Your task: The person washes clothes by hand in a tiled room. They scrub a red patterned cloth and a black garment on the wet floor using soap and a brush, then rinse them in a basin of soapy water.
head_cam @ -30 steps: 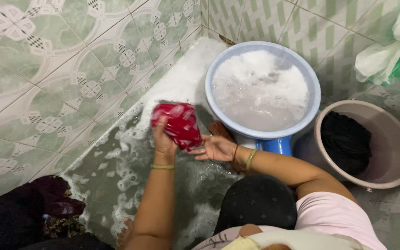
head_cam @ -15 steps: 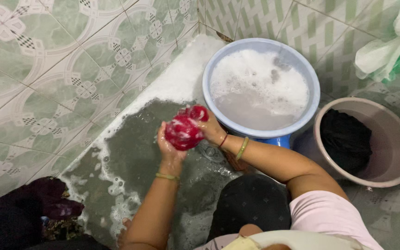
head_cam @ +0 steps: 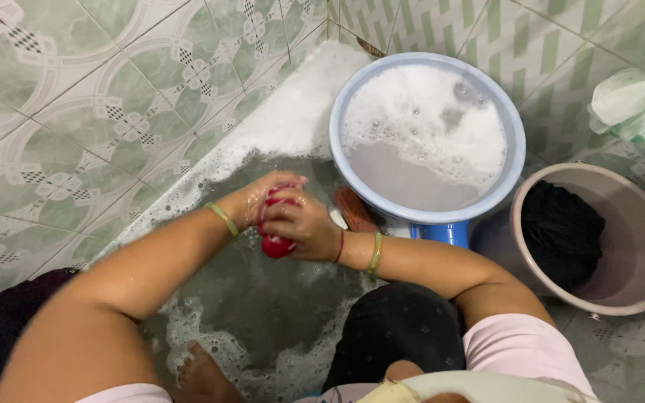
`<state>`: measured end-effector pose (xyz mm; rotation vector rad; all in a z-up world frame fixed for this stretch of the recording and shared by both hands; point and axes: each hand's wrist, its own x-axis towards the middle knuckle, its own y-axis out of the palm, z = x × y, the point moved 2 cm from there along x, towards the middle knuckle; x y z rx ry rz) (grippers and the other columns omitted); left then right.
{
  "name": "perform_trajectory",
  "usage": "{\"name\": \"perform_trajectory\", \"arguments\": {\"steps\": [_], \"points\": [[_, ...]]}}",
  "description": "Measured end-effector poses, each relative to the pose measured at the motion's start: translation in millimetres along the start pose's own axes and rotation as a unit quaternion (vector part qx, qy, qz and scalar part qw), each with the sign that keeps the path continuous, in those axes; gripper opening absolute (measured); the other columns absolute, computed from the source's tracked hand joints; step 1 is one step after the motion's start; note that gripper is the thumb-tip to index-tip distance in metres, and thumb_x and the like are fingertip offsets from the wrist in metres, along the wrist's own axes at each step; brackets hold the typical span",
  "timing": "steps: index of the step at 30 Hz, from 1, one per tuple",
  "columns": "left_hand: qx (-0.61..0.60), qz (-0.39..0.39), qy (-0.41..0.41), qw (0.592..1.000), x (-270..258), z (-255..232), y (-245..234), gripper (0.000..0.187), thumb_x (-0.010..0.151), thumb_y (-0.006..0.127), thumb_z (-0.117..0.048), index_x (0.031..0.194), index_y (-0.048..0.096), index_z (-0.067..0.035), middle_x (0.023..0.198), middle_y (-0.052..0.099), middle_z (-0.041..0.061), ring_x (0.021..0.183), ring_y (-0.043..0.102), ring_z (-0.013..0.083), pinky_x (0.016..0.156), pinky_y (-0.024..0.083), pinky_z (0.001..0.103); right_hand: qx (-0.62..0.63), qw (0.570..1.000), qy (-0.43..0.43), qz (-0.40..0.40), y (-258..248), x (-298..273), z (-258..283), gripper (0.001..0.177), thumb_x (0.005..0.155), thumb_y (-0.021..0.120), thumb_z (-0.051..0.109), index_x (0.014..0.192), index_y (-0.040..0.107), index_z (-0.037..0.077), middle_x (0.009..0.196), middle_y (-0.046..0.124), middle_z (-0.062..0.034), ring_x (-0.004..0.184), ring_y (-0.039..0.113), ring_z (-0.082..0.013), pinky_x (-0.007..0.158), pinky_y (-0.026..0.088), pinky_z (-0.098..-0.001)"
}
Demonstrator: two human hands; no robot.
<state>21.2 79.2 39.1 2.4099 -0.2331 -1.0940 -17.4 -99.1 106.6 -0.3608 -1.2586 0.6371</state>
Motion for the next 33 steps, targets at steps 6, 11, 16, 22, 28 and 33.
{"name": "perform_trajectory", "arguments": {"steps": [6, 11, 16, 22, 28, 33], "points": [[0.429, 0.022, 0.057, 0.901, 10, -7, 5, 0.022, 0.079, 0.073, -0.031, 0.086, 0.068, -0.011, 0.077, 0.064, 0.002, 0.07, 0.059, 0.0155, 0.063, 0.052, 0.038, -0.045, 0.989, -0.121, 0.069, 19, -5, 4, 0.039, 0.066, 0.083, 0.02, 0.102, 0.069, 0.016, 0.119, 0.065, -0.0001, 0.121, 0.059, -0.0283, 0.102, 0.05, -0.0474], [0.34, -0.163, -0.089, 0.922, 46, 18, -10, 0.022, 0.091, 0.067, -0.027, 0.085, 0.066, -0.006, 0.079, 0.063, 0.008, 0.07, 0.059, 0.0225, 0.065, 0.051, 0.04, -0.043, 0.977, -0.163, 0.132, 30, -14, 8, 0.038, 0.07, 0.082, 0.024, 0.105, 0.068, 0.015, 0.116, 0.065, -0.0013, 0.117, 0.058, -0.0266, 0.107, 0.047, -0.0482], [0.51, -0.049, 0.04, 0.858, 55, 48, -31, 0.024, 0.092, 0.057, -0.024, 0.092, 0.072, -0.005, 0.098, 0.071, 0.017, 0.08, 0.062, 0.0235, 0.07, 0.055, 0.04, 0.044, 0.966, -0.174, 0.187, 41, -26, 0, 0.04, 0.07, 0.081, 0.029, 0.105, 0.069, 0.014, 0.114, 0.066, -0.0045, 0.111, 0.058, -0.0288, 0.099, 0.046, -0.0494], [0.071, -0.228, 0.074, 0.968, -31, 68, -49, 0.051, 0.101, 0.045, -0.048, 0.123, 0.064, -0.006, 0.118, 0.07, 0.014, 0.1, 0.068, 0.0267, 0.086, 0.056, 0.044, 0.473, 0.833, 0.284, -0.041, 56, -54, -48, 0.029, 0.097, 0.071, 0.033, 0.115, 0.062, 0.013, 0.113, 0.066, -0.0076, 0.106, 0.067, -0.0251, 0.092, 0.061, -0.0447], [0.568, -0.363, 0.435, 0.597, -168, 5, -34, 0.056, 0.1, 0.062, -0.048, 0.13, 0.05, -0.002, 0.128, 0.054, 0.022, 0.112, 0.059, 0.0384, 0.094, 0.049, 0.047, 0.459, 0.539, 0.686, 0.166, 36, -89, -91, 0.066, 0.105, 0.042, 0.057, 0.144, 0.045, 0.004, 0.122, 0.068, -0.0177, 0.113, 0.067, -0.0292, 0.091, 0.062, -0.0373], [0.573, -0.353, 0.471, 0.571, -278, -13, -18, 0.06, 0.093, 0.072, -0.05, 0.123, 0.049, -0.003, 0.118, 0.058, 0.021, 0.109, 0.06, 0.0387, 0.093, 0.049, 0.047, 0.354, 0.713, 0.567, 0.212, -20, -56, -101, 0.036, 0.098, 0.059, 0.03, 0.125, 0.065, 0.007, 0.109, 0.073, -0.0102, 0.1, 0.072, -0.0232, 0.087, 0.061, -0.0413]]}}
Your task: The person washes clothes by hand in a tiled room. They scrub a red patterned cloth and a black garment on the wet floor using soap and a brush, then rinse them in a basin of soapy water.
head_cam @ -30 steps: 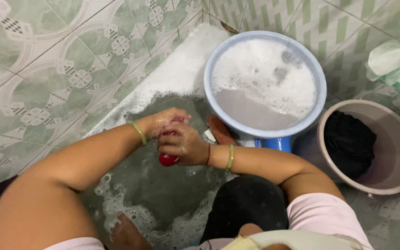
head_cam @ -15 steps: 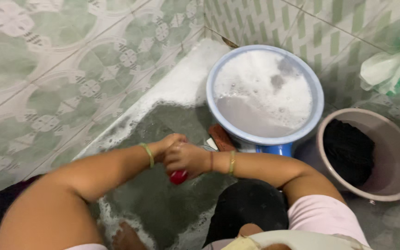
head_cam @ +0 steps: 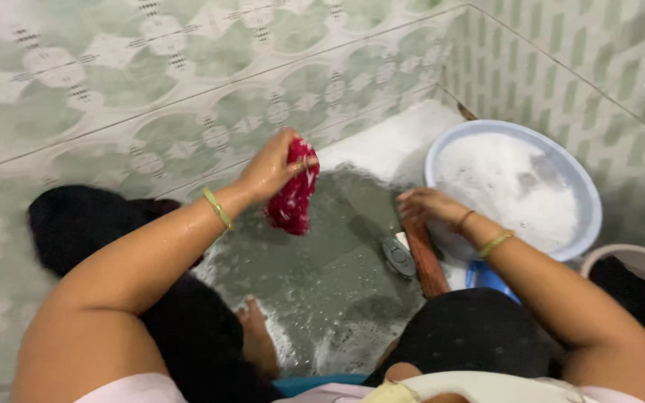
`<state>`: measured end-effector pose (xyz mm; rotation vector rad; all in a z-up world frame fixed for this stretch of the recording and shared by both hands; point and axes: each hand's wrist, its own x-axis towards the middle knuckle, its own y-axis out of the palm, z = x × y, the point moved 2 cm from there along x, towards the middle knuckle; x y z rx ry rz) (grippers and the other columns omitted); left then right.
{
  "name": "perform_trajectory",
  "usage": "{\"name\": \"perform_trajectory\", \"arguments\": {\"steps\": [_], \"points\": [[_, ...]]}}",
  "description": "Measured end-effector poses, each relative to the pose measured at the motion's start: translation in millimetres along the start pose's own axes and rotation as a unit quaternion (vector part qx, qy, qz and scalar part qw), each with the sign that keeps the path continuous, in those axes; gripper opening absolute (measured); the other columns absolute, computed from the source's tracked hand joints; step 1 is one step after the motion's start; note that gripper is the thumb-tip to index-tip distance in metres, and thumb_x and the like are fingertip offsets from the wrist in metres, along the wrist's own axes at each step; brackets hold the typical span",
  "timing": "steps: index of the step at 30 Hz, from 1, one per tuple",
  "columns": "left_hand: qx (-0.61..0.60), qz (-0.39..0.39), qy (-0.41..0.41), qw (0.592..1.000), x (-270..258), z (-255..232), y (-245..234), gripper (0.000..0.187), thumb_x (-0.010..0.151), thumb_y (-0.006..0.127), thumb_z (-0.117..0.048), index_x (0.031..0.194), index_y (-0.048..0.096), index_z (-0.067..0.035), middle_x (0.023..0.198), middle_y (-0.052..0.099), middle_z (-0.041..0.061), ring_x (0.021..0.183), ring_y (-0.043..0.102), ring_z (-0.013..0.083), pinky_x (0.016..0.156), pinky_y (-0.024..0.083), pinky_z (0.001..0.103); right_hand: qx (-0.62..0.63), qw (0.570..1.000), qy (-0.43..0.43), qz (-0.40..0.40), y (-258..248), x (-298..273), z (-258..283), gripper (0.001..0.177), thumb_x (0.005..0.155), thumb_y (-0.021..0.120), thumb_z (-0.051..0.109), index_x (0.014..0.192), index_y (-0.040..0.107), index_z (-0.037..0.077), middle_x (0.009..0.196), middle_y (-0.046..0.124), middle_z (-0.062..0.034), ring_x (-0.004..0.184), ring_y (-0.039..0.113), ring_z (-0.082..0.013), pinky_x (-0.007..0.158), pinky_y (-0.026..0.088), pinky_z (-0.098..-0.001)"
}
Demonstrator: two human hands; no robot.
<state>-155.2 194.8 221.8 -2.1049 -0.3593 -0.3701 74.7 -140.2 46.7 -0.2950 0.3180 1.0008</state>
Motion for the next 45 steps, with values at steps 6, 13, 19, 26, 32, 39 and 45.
{"name": "perform_trajectory", "arguments": {"steps": [6, 13, 19, 26, 32, 39, 45], "points": [[0.202, 0.148, 0.001, 0.968, -35, 10, -81, 0.053, 0.078, 0.081, -0.048, 0.105, 0.061, -0.007, 0.1, 0.068, 0.017, 0.1, 0.065, 0.0402, 0.081, 0.052, 0.051, -0.436, 0.899, -0.027, -0.015, 24, -18, 76, 0.044, 0.094, 0.064, 0.035, 0.128, 0.063, 0.008, 0.111, 0.077, -0.0138, 0.101, 0.074, -0.0253, 0.091, 0.056, -0.0397], [0.293, 0.226, -0.12, 0.921, -108, 78, -101, 0.039, 0.083, 0.077, -0.033, 0.112, 0.066, -0.01, 0.106, 0.071, 0.018, 0.1, 0.069, 0.0397, 0.081, 0.055, 0.051, -0.588, 0.804, -0.046, 0.079, 85, 3, 48, 0.046, 0.092, 0.058, 0.04, 0.132, 0.062, 0.018, 0.119, 0.073, -0.0123, 0.107, 0.071, -0.0323, 0.097, 0.053, -0.0442], [0.207, 0.049, -0.266, 0.94, -156, 132, -176, 0.045, 0.089, 0.07, -0.051, 0.11, 0.073, -0.011, 0.103, 0.074, 0.017, 0.097, 0.07, 0.0402, 0.081, 0.053, 0.049, -0.705, 0.685, -0.01, 0.185, 26, 40, -14, 0.036, 0.091, 0.059, 0.037, 0.113, 0.076, 0.013, 0.116, 0.076, -0.0145, 0.11, 0.071, -0.0319, 0.099, 0.054, -0.0414], [0.255, -0.073, -0.358, 0.895, -207, 220, -310, 0.053, 0.093, 0.073, -0.051, 0.129, 0.072, -0.011, 0.12, 0.073, 0.02, 0.108, 0.068, 0.0398, 0.095, 0.053, 0.053, -0.671, 0.738, -0.027, 0.066, -13, 50, -26, 0.041, 0.093, 0.062, 0.042, 0.12, 0.068, 0.012, 0.119, 0.073, -0.0161, 0.112, 0.067, -0.0359, 0.099, 0.052, -0.0446], [0.379, -0.113, -0.317, 0.862, -178, 275, -319, 0.074, 0.091, 0.074, -0.059, 0.139, 0.06, -0.005, 0.145, 0.046, 0.03, 0.137, 0.035, 0.0533, 0.105, 0.031, 0.073, -0.682, 0.715, 0.034, 0.152, 13, 45, -37, 0.038, 0.095, 0.056, 0.04, 0.113, 0.074, 0.012, 0.112, 0.077, -0.0159, 0.108, 0.071, -0.0339, 0.098, 0.053, -0.0441], [0.201, -0.021, -0.311, 0.929, -63, 259, -78, 0.059, 0.092, 0.069, -0.049, 0.136, 0.063, -0.011, 0.147, 0.05, 0.022, 0.133, 0.044, 0.0482, 0.108, 0.038, 0.061, -0.729, 0.665, 0.03, 0.16, 23, 32, -39, 0.036, 0.095, 0.055, 0.039, 0.116, 0.074, 0.018, 0.115, 0.075, -0.0125, 0.108, 0.07, -0.0332, 0.095, 0.054, -0.0463], [-0.133, 0.065, -0.306, 0.94, -96, 192, 193, 0.062, 0.091, 0.064, -0.052, 0.134, 0.064, -0.007, 0.124, 0.074, 0.018, 0.103, 0.075, 0.0384, 0.099, 0.055, 0.046, -0.668, 0.737, -0.016, 0.098, 9, 33, -48, 0.032, 0.091, 0.059, 0.03, 0.117, 0.068, 0.012, 0.11, 0.073, -0.0184, 0.104, 0.068, -0.0407, 0.089, 0.052, -0.0526]]}}
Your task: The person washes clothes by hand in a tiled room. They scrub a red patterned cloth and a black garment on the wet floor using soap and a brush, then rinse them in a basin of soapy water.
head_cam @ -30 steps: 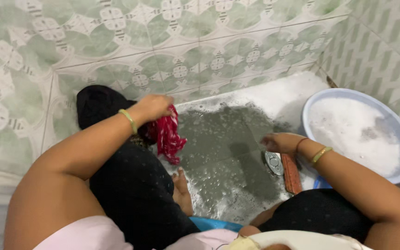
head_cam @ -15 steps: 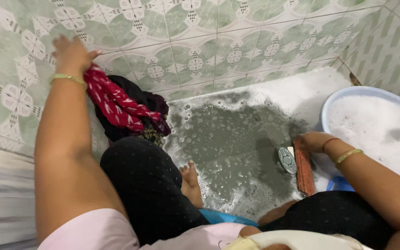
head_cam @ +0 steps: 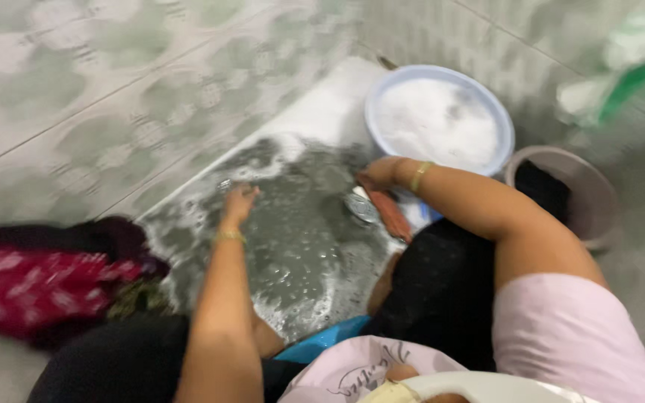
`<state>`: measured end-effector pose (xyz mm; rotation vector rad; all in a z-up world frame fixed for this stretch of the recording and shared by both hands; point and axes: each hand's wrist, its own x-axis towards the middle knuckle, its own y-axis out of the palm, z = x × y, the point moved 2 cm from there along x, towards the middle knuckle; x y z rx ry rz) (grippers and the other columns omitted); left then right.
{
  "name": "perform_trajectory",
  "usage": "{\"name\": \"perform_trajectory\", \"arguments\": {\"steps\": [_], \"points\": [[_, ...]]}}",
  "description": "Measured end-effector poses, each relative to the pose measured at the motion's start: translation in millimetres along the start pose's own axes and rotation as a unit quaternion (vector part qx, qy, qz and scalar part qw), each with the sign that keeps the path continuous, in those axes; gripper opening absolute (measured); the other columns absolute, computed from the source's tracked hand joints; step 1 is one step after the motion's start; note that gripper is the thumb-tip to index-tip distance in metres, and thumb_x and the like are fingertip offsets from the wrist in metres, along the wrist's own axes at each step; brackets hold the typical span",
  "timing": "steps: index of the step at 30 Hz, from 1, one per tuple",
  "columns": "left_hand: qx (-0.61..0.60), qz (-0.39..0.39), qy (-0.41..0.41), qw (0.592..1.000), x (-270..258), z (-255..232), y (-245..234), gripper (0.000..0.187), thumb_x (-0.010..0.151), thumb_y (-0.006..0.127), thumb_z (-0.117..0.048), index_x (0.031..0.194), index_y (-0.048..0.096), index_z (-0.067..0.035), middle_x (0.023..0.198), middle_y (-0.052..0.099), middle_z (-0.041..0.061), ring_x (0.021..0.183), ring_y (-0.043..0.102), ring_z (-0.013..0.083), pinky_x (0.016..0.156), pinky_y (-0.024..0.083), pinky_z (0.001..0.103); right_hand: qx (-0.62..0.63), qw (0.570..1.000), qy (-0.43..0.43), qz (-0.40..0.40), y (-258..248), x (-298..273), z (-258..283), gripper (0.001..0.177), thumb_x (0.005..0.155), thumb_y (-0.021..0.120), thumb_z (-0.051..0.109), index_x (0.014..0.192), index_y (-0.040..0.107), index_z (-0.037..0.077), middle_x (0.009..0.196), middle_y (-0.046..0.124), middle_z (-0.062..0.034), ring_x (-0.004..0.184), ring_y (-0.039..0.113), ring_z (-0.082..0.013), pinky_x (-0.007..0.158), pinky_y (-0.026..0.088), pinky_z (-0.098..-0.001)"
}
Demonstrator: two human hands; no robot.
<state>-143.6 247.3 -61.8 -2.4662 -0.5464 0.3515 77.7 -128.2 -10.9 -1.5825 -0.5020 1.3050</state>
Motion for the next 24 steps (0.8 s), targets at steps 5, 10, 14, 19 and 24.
{"name": "perform_trajectory", "arguments": {"steps": [5, 10, 14, 19, 24], "points": [[0.16, 0.137, -0.057, 0.976, -87, 13, 158, 0.049, 0.09, 0.068, -0.051, 0.122, 0.071, -0.014, 0.128, 0.068, 0.018, 0.121, 0.062, 0.0409, 0.103, 0.05, 0.05, -0.024, 1.0, -0.003, 0.019, 24, -25, -2, 0.033, 0.093, 0.06, 0.031, 0.114, 0.071, 0.008, 0.111, 0.073, -0.0218, 0.107, 0.068, -0.041, 0.093, 0.052, -0.0515], [0.225, 0.199, -0.053, 0.952, -113, 23, 208, 0.055, 0.086, 0.072, -0.044, 0.13, 0.067, -0.012, 0.138, 0.06, 0.019, 0.13, 0.056, 0.0385, 0.11, 0.045, 0.049, 0.026, 0.998, 0.019, 0.055, 36, -41, -1, 0.044, 0.089, 0.064, 0.035, 0.126, 0.067, 0.012, 0.121, 0.07, -0.017, 0.114, 0.065, -0.0376, 0.097, 0.05, -0.0489], [0.181, 0.184, -0.019, 0.966, -96, 34, 226, 0.057, 0.089, 0.07, -0.042, 0.138, 0.063, -0.015, 0.145, 0.057, 0.017, 0.138, 0.051, 0.0348, 0.117, 0.04, 0.045, 0.07, 0.996, -0.003, 0.052, 41, -49, 17, 0.047, 0.09, 0.064, 0.034, 0.131, 0.066, 0.012, 0.122, 0.072, -0.0164, 0.115, 0.066, -0.0361, 0.098, 0.051, -0.0468], [0.094, 0.158, 0.045, 0.982, -73, 28, 254, 0.058, 0.089, 0.068, -0.032, 0.141, 0.057, -0.009, 0.146, 0.055, 0.019, 0.137, 0.05, 0.0371, 0.115, 0.041, 0.045, 0.127, 0.989, -0.022, 0.073, 28, -52, 36, 0.054, 0.09, 0.067, 0.034, 0.138, 0.06, 0.011, 0.123, 0.071, -0.0173, 0.114, 0.067, -0.035, 0.097, 0.051, -0.0456], [0.095, 0.127, 0.113, 0.981, -33, -8, 296, 0.054, 0.097, 0.066, -0.032, 0.142, 0.053, -0.004, 0.144, 0.054, 0.022, 0.136, 0.046, 0.0414, 0.113, 0.037, 0.049, 0.208, 0.973, -0.042, 0.087, 10, -60, 47, 0.054, 0.091, 0.068, 0.035, 0.137, 0.058, 0.009, 0.122, 0.071, -0.0172, 0.111, 0.068, -0.0344, 0.097, 0.051, -0.0453]]}}
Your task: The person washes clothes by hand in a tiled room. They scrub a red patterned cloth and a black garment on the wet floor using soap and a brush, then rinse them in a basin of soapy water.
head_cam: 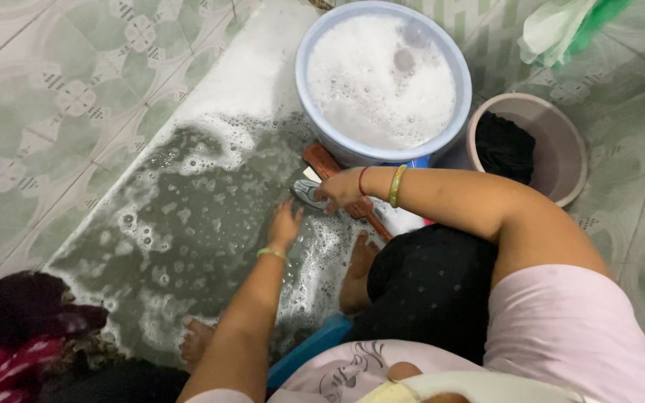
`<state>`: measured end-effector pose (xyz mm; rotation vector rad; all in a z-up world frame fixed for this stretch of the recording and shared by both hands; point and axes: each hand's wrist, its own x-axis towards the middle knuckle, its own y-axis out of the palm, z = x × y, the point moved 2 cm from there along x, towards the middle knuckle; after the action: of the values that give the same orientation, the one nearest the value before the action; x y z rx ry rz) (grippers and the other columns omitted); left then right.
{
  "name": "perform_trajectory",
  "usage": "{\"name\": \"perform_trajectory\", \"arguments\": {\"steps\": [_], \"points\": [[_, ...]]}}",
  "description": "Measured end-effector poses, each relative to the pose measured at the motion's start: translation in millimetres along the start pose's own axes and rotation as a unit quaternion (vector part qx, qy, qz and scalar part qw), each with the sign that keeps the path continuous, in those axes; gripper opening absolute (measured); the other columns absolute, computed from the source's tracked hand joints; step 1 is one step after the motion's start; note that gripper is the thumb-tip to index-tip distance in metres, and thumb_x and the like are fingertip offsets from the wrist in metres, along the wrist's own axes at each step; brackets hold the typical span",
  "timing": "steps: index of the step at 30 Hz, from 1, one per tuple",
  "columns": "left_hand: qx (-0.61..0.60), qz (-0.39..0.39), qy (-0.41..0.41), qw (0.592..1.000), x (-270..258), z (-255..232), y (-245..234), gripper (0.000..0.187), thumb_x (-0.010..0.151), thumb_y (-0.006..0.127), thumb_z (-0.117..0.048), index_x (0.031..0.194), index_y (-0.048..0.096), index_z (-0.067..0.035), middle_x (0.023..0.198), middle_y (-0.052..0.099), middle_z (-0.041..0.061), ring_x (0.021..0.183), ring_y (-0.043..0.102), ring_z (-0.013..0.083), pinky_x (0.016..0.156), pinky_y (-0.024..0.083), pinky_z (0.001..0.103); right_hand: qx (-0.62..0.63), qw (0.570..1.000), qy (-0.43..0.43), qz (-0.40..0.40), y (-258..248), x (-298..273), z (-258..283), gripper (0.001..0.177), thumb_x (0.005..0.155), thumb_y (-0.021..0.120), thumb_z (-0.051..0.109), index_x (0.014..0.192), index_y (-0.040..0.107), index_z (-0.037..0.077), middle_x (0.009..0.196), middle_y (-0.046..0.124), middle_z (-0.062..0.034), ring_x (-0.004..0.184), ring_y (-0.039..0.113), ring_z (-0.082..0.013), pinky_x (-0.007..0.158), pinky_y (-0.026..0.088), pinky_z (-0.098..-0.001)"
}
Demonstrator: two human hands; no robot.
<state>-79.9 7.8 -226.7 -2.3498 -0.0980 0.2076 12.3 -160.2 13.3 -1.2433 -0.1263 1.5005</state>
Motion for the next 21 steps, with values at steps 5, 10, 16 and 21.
{"name": "perform_trajectory", "arguments": {"steps": [5, 10, 16, 21], "points": [[0.054, -0.016, 0.035, 0.998, 69, -26, 28, 0.059, 0.089, 0.065, -0.022, 0.143, 0.053, -0.003, 0.14, 0.059, 0.018, 0.134, 0.05, 0.0382, 0.113, 0.037, 0.051, 0.08, 0.992, -0.065, -0.068, -15, -14, -4, 0.048, 0.094, 0.066, 0.035, 0.134, 0.059, 0.008, 0.124, 0.07, -0.0159, 0.11, 0.068, -0.0338, 0.097, 0.051, -0.0438], [0.182, 0.041, -0.021, 0.982, 110, -42, 56, 0.057, 0.092, 0.065, -0.036, 0.139, 0.059, -0.005, 0.145, 0.058, 0.016, 0.14, 0.049, 0.0354, 0.117, 0.037, 0.051, 0.101, 0.982, -0.071, -0.146, 17, -24, -47, 0.038, 0.094, 0.064, 0.026, 0.127, 0.067, 0.008, 0.123, 0.071, -0.0168, 0.11, 0.068, -0.0331, 0.098, 0.052, -0.0438], [0.255, 0.152, -0.143, 0.944, 132, -77, 56, 0.109, 0.073, 0.073, -0.073, 0.151, 0.045, -0.004, 0.155, 0.037, 0.023, 0.144, 0.035, 0.0421, 0.116, 0.03, 0.063, 0.222, 0.966, -0.065, -0.115, 110, -3, -93, 0.039, 0.093, 0.066, 0.027, 0.124, 0.065, 0.004, 0.111, 0.074, -0.0152, 0.105, 0.071, -0.0294, 0.093, 0.055, -0.0409], [0.278, 0.138, -0.152, 0.939, 137, -88, 62, 0.111, 0.073, 0.077, -0.065, 0.151, 0.039, 0.004, 0.154, 0.034, 0.024, 0.142, 0.034, 0.0411, 0.113, 0.028, 0.065, 0.203, 0.975, 0.024, -0.087, 153, 9, -112, 0.044, 0.089, 0.067, 0.033, 0.123, 0.067, 0.005, 0.109, 0.074, -0.0176, 0.105, 0.07, -0.0316, 0.093, 0.053, -0.0425]]}}
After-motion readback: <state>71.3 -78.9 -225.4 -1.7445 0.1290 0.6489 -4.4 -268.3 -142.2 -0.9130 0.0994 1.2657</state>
